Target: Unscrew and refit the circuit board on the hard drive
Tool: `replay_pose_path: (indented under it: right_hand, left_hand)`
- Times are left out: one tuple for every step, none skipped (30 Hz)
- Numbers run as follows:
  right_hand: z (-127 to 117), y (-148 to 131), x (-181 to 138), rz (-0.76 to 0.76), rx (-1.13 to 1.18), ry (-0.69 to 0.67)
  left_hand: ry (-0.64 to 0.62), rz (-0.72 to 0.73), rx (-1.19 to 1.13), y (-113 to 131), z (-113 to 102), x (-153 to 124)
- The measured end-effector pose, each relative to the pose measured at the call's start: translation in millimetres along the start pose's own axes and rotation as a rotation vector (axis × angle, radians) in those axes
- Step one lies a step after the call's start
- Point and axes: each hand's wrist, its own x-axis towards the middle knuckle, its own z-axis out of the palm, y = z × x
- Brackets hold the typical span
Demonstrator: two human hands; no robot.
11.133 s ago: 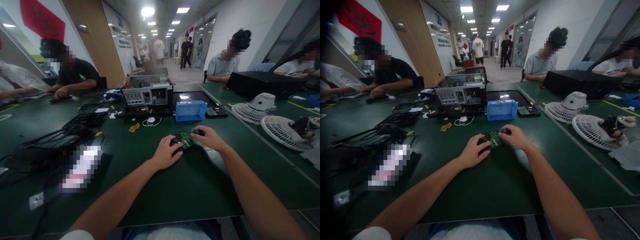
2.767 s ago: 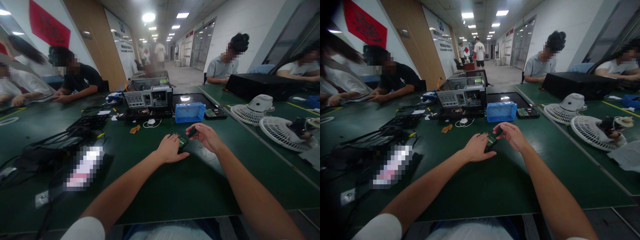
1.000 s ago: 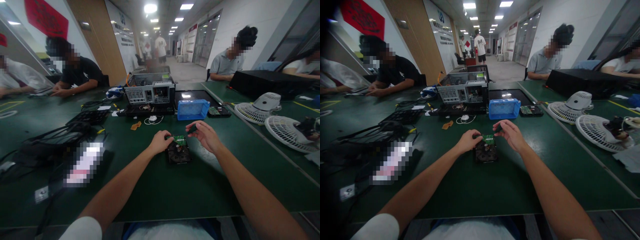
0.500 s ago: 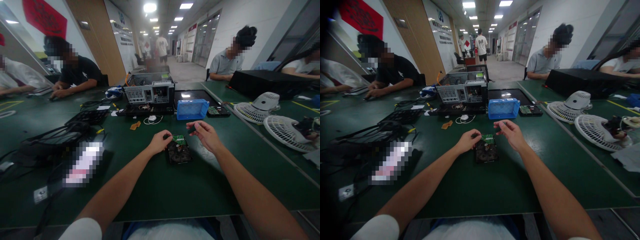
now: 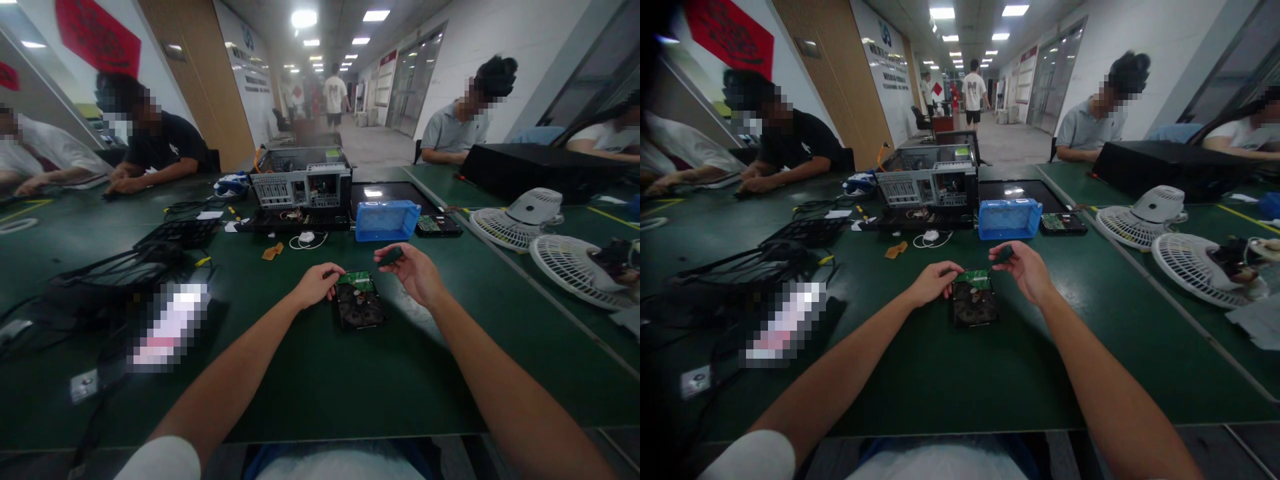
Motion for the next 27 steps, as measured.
replay_pose_path:
  right_hand:
    - [0, 0, 0, -0.001, -0.003, -0.004]
    - [1, -1, -1, -0.001, -0.006, -0.011]
    - [1, -2, -1, 0.002, -0.010, -0.020]
    - [2, -3, -1, 0.006, -0.016, -0.028]
    - [3, -3, -2, 0.012, -0.022, -0.034]
    - [4, -4, -2, 0.018, -0.029, -0.038]
    - [4, -4, -2, 0.021, -0.034, -0.038]
    - [5, -4, -2, 0.020, -0.036, -0.036]
    - [5, -4, -2, 0.020, -0.035, -0.037]
    - [5, -4, -2, 0.021, -0.034, -0.034]
    - [5, -4, -2, 0.023, -0.032, -0.032]
    - [5, -4, -1, 0.028, -0.032, -0.029]
    - [4, -4, -1, 0.033, -0.034, -0.026]
    - [4, -4, -1, 0.039, -0.037, -0.022]
    - [3, -4, -1, 0.041, -0.040, -0.018]
    - [3, -4, -1, 0.042, -0.043, -0.014]
    - [2, -4, 0, 0.042, -0.045, -0.010]
    - [2, -4, 0, 0.042, -0.046, -0.005]
    - [1, -4, 0, 0.041, -0.046, -0.001]
    - [1, -4, 0, 0.039, -0.049, 0.003]
    - [0, -3, 1, 0.037, -0.054, 0.004]
    - [0, -3, 1, 0.030, -0.064, 0.005]
    - [-1, -2, 1, 0.019, -0.079, 0.010]
    - [-1, -2, 1, 0.006, -0.101, 0.020]
    - [-1, -2, 1, -0.006, -0.126, 0.036]
    - [-1, -2, 1, -0.011, -0.150, 0.054]
    - [-1, -3, 1, -0.008, -0.165, 0.069]
  left_hand:
    - [0.011, 0.005, 0.007, 0, 1, -1]
    - [0.023, 0.009, 0.014, 1, 1, -2]
    - [0.035, 0.013, 0.020, 2, 2, -3]
    - [0.043, 0.016, 0.026, 3, 3, -4]
    - [0.042, 0.027, 0.032, 5, 4, -5]
    - [0.030, 0.035, 0.040, 7, 4, -6]
    - [0.025, 0.043, 0.044, 8, 5, -7]
    - [0.025, 0.048, 0.044, 10, 5, -8]
    - [0.034, 0.053, 0.039, 11, 6, -8]
    - [0.054, 0.056, 0.037, 11, 6, -8]
    - [0.063, 0.051, 0.040, 12, 6, -9]
    - [0.068, 0.042, 0.047, 12, 5, -9]
    - [0.067, 0.032, 0.055, 11, 5, -9]
    - [0.061, 0.022, 0.063, 11, 5, -8]
    - [0.053, 0.015, 0.069, 11, 4, -8]
    - [0.044, 0.012, 0.071, 11, 3, -8]
    - [0.038, 0.011, 0.070, 11, 3, -8]
    - [0.032, 0.010, 0.068, 11, 2, -8]
    - [0.029, 0.009, 0.067, 11, 2, -8]
    - [0.028, 0.007, 0.065, 12, 1, -8]
    - [0.028, 0.005, 0.063, 12, 1, -8]
    - [0.029, 0.002, 0.059, 12, 1, -8]
    - [0.031, 0.000, 0.056, 13, 2, -8]
    - [0.032, -0.001, 0.053, 13, 2, -9]
    - [0.034, -0.002, 0.052, 14, 2, -9]
    - [0.036, -0.002, 0.055, 15, 2, -9]
    - [0.036, 0.000, 0.061, 15, 2, -9]
